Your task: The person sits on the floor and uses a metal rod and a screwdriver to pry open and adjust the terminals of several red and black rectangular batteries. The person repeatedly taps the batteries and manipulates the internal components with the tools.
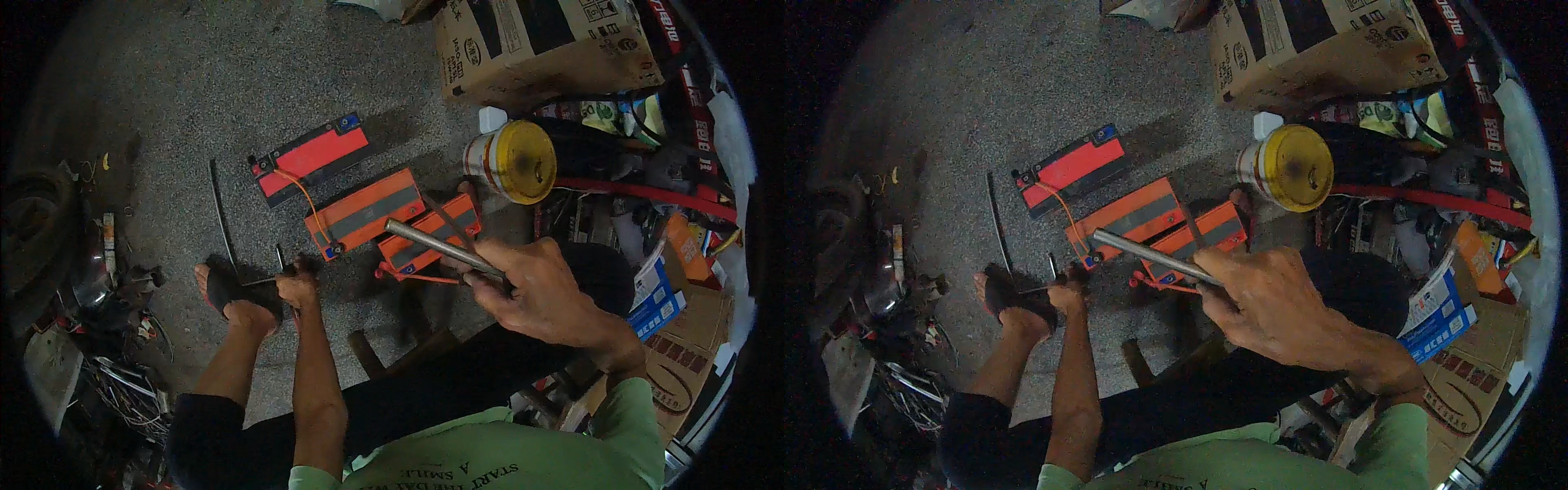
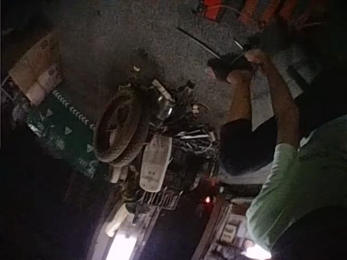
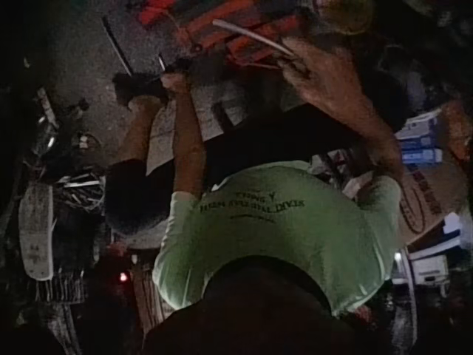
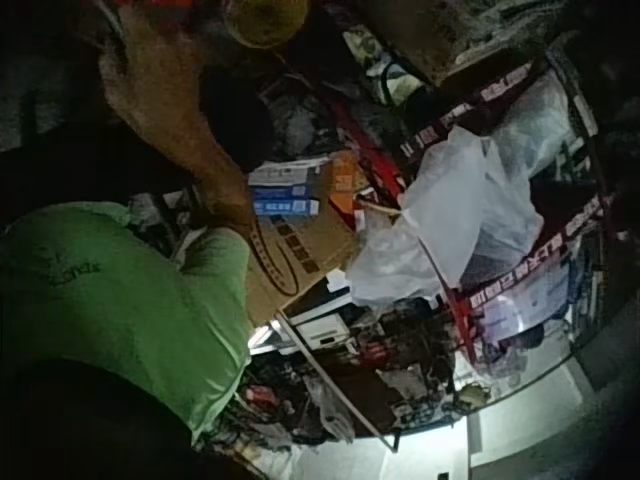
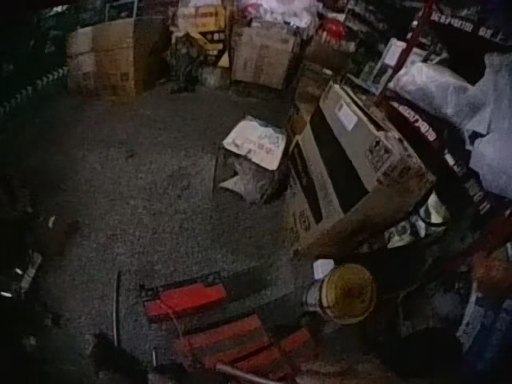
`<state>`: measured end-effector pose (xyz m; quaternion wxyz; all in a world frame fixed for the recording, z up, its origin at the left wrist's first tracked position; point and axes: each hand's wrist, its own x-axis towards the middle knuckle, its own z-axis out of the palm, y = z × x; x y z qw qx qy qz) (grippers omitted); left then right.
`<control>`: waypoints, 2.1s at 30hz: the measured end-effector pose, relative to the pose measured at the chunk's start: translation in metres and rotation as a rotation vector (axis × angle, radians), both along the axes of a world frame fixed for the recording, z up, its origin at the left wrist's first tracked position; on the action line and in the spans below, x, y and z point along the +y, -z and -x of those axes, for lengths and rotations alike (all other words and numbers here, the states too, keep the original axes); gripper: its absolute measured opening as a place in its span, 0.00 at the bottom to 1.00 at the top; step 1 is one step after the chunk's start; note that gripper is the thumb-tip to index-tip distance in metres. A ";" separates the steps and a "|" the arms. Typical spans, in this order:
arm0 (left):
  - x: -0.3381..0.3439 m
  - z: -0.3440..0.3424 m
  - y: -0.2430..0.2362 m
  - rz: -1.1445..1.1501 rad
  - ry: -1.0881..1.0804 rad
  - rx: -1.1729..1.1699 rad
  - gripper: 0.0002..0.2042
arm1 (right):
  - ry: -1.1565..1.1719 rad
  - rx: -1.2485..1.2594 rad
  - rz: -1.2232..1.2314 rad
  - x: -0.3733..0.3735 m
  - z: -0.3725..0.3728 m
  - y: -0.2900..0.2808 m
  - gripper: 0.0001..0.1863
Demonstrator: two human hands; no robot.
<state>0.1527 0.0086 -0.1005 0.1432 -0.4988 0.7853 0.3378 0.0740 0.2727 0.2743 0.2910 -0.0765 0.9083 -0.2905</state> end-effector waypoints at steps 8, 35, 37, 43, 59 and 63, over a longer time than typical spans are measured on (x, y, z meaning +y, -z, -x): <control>-0.045 -0.047 0.078 -0.111 -0.024 0.180 0.09 | -0.050 0.080 0.048 -0.007 0.001 0.002 0.09; 0.038 0.044 -0.369 -0.974 0.180 0.573 0.08 | 0.205 0.158 0.544 0.019 -0.013 -0.004 0.11; 0.045 0.044 -0.384 -0.992 0.246 0.526 0.09 | 0.250 0.138 0.653 0.018 -0.012 -0.003 0.10; 0.051 0.056 -0.390 -1.047 0.391 0.524 0.09 | 0.326 0.121 0.859 0.013 -0.006 -0.025 0.09; 0.063 0.050 -0.369 -1.307 0.282 0.515 0.05 | 0.325 0.016 0.869 0.002 -0.004 -0.026 0.07; 0.066 0.051 -0.368 -1.287 0.275 0.557 0.07 | 0.376 -0.015 0.932 0.000 -0.004 -0.030 0.07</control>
